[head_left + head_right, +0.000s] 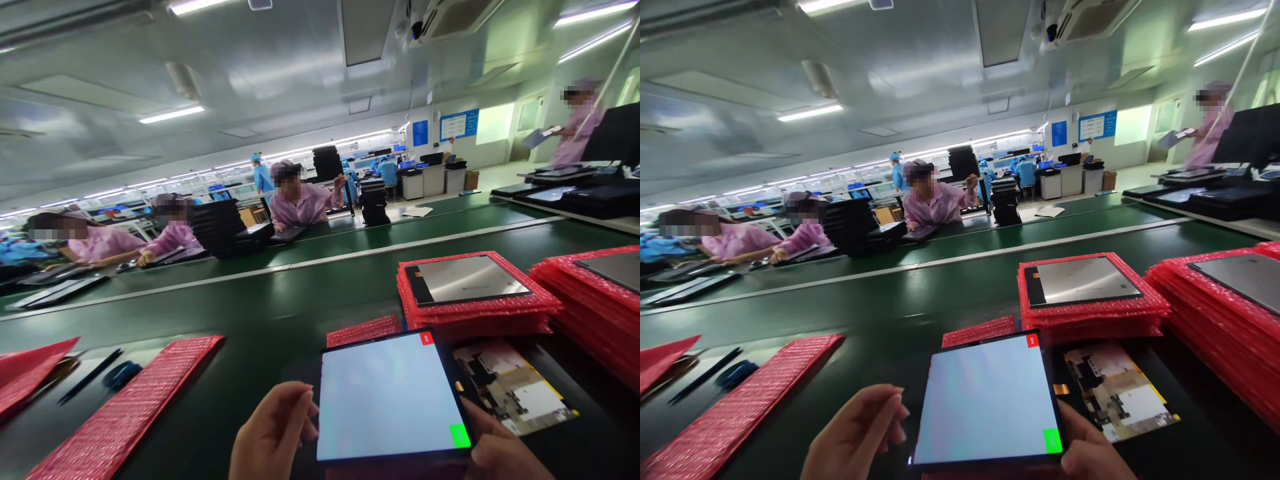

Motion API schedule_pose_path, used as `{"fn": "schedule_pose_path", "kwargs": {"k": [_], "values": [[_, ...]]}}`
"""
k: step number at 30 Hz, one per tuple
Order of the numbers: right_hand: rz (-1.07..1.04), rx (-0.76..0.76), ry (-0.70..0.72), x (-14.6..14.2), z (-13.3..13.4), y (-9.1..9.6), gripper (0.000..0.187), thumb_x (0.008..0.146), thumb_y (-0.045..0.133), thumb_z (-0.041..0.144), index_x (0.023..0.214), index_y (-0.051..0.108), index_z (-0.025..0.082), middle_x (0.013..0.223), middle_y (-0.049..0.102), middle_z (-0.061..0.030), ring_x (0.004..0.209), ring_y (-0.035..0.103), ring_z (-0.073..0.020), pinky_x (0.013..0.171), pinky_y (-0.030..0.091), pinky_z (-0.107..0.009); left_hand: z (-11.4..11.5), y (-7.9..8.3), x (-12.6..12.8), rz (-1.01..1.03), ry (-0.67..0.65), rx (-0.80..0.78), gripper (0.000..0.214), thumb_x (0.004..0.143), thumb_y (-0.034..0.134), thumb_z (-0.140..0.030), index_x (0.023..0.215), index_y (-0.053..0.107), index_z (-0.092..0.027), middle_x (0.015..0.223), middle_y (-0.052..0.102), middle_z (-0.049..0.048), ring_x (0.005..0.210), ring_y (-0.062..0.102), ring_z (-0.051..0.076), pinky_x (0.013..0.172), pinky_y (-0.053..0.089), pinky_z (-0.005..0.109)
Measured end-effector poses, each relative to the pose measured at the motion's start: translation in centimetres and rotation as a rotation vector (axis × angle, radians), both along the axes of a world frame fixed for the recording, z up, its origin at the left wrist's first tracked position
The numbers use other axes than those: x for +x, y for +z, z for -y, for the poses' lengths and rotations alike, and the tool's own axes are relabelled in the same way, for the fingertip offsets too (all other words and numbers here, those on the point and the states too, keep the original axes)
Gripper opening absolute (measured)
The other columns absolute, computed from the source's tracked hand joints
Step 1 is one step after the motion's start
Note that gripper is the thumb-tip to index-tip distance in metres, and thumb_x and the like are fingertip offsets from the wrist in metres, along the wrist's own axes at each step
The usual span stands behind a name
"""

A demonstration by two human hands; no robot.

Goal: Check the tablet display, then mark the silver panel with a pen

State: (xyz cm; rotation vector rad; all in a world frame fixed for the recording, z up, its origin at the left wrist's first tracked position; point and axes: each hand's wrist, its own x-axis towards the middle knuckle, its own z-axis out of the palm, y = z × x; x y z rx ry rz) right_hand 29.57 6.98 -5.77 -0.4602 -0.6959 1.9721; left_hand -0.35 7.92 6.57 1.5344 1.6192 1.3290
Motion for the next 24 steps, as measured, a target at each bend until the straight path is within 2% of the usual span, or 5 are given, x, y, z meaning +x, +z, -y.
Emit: {"fn": "schedule_pose_path", "kwargs": {"k": [3, 9, 13, 20, 24], "values": [[-0.021, -0.002, 0.015, 0.0, -0.1, -0.4, 0.066, 0.061, 0.062, 0.013, 0.124, 0.068, 0.031, 0.1, 0.071, -0.0022, 0.065, 0.066, -0.0164, 0.058, 0.051, -0.021, 0.5, 0.5, 0.7, 0.077, 0.065, 0.062, 0.036, 0.078, 0.067, -0.055, 0.089, 0.064, -0.02, 0.064, 0.066, -0.003, 0.044, 0.056, 0.009, 0.044, 0.043, 0.019], [-0.013, 0.017, 0.012, 0.1, -0.1, -0.4, 0.067, 0.061, 0.06, 0.012, 0.126, 0.067, 0.029, 0.098, 0.071, -0.002, 0.066, 0.065, -0.0168, 0.057, 0.051, -0.022, -2.0, -0.4, 0.3, 0.153, 0.03, -0.14, 0.057, 0.063, 0.073, -0.065, 0.092, 0.067, -0.016, 0.06, 0.064, -0.0021, 0.033, 0.048, 0.008, 0.031, 0.032, 0.019], [-0.024, 0.017, 0.027, 0.0, 0.0, 0.1, 0.069, 0.059, 0.058, 0.011, 0.125, 0.067, 0.03, 0.097, 0.072, -0.0008, 0.067, 0.066, -0.0172, 0.057, 0.052, -0.021, -2.9, -0.9, 0.3, 0.23, 0.037, -0.174, 0.061, 0.056, 0.076, -0.066, 0.088, 0.068, -0.015, 0.059, 0.063, -0.0025, 0.032, 0.046, 0.007, 0.031, 0.028, 0.018], [-0.031, 0.014, 0.035, -0.1, 0.0, 0.3, 0.068, 0.061, 0.058, 0.01, 0.125, 0.067, 0.03, 0.096, 0.072, -0.0007, 0.064, 0.067, -0.0164, 0.058, 0.052, -0.02, -3.2, -2.0, 0.0, 0.253, 0.03, -0.194, 0.063, 0.057, 0.076, -0.066, 0.092, 0.067, -0.013, 0.061, 0.064, -0.0024, 0.032, 0.046, 0.007, 0.031, 0.028, 0.017], [-0.036, 0.032, 0.035, -0.1, 0.1, 0.5, 0.068, 0.062, 0.06, 0.012, 0.127, 0.066, 0.03, 0.102, 0.071, -0.001, 0.077, 0.069, -0.0207, 0.058, 0.052, -0.021, -3.3, -2.3, -0.2, 0.251, 0.027, -0.2, 0.062, 0.058, 0.076, -0.065, 0.091, 0.067, -0.013, 0.061, 0.063, -0.0027, 0.032, 0.046, 0.006, 0.032, 0.028, 0.017]]}}
